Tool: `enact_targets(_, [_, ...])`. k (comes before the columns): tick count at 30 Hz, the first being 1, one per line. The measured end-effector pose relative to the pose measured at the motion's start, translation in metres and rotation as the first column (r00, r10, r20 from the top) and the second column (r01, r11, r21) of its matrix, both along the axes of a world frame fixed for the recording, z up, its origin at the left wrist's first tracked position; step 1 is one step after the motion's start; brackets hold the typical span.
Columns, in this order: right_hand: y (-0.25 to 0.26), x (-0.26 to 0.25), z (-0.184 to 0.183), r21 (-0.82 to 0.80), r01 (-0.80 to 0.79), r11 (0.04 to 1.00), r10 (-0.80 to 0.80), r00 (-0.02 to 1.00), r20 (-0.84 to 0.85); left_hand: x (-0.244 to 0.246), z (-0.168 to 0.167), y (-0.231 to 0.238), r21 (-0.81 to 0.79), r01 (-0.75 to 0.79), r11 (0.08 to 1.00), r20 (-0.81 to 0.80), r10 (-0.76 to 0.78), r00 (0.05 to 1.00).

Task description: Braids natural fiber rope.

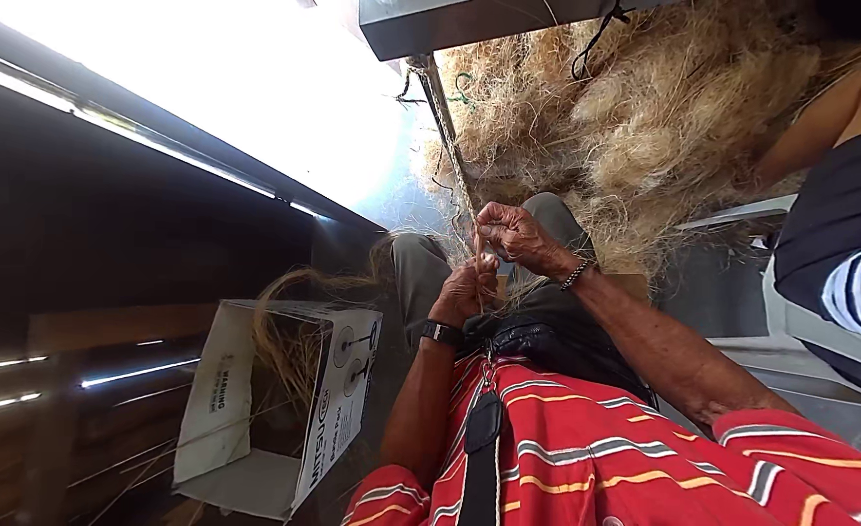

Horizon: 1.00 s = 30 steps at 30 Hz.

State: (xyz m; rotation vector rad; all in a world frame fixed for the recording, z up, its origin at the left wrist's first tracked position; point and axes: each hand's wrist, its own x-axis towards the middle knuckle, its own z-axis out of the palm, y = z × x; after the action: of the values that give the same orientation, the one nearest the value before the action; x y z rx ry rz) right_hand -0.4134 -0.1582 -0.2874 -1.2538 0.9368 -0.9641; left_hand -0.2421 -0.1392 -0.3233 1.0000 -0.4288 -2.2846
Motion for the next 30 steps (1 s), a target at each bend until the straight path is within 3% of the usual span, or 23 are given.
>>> enact_targets(2, [0.001,0.002,0.001,0.013,0.014,1.0,-0.014,1.0,0.009,-0.002,-0.002,0.001,-0.102,0.093,0.99,0.249,-0.065,0.966])
enact_targets(4, [0.007,-0.001,0.005,-0.04,0.061,0.997,-0.063,0.997,-0.053,0.002,-0.001,0.001,-0.268,0.117,0.956,0.523,0.042,0.851])
enact_targets(5, [0.012,-0.003,0.01,-0.064,0.088,0.994,-0.094,0.99,-0.101,0.005,0.001,0.0,-0.354,0.11,0.929,0.573,0.123,0.811])
enact_targets(8, [0.018,-0.004,0.016,-0.121,0.136,0.983,-0.16,0.964,-0.213,0.008,0.021,-0.001,-0.542,0.07,0.837,0.527,0.273,0.805])
enact_targets(11, [0.003,0.005,0.001,-0.218,0.12,0.969,-0.166,0.964,-0.21,-0.002,0.04,-0.001,-0.64,0.055,0.766,0.451,0.316,0.835])
enact_targets(15, [0.002,-0.002,0.0,-0.244,0.12,0.962,-0.176,0.959,-0.222,-0.011,0.04,-0.005,-0.611,0.036,0.791,0.46,0.318,0.829])
enact_targets(17, [0.004,-0.005,0.001,-0.246,0.125,0.961,-0.183,0.956,-0.229,-0.011,0.043,-0.009,-0.637,0.193,0.747,0.606,0.33,0.723])
enact_targets(19, [0.011,-0.005,0.008,-0.234,0.124,0.964,-0.191,0.939,-0.288,-0.009,0.053,-0.015,-0.63,0.451,0.633,0.761,0.388,0.519])
enact_targets(20, [0.01,-0.003,0.01,-0.239,0.117,0.964,-0.195,0.92,-0.339,-0.008,0.058,-0.017,-0.608,0.558,0.565,0.794,0.43,0.431])
enact_targets(22, [-0.001,0.004,-0.001,-0.271,0.105,0.957,-0.21,0.895,-0.393,-0.005,0.058,-0.02,-0.574,0.687,0.446,0.796,0.5,0.341])
enact_targets(27, [-0.006,0.006,0.005,-0.265,0.108,0.958,-0.209,0.896,-0.391,-0.002,0.053,-0.021,-0.621,0.725,0.298,0.71,0.606,0.359])
enact_targets(30, [-0.004,0.004,0.015,-0.228,0.11,0.967,-0.19,0.909,-0.37,-0.002,0.057,-0.015,-0.614,0.688,0.387,0.763,0.515,0.391])
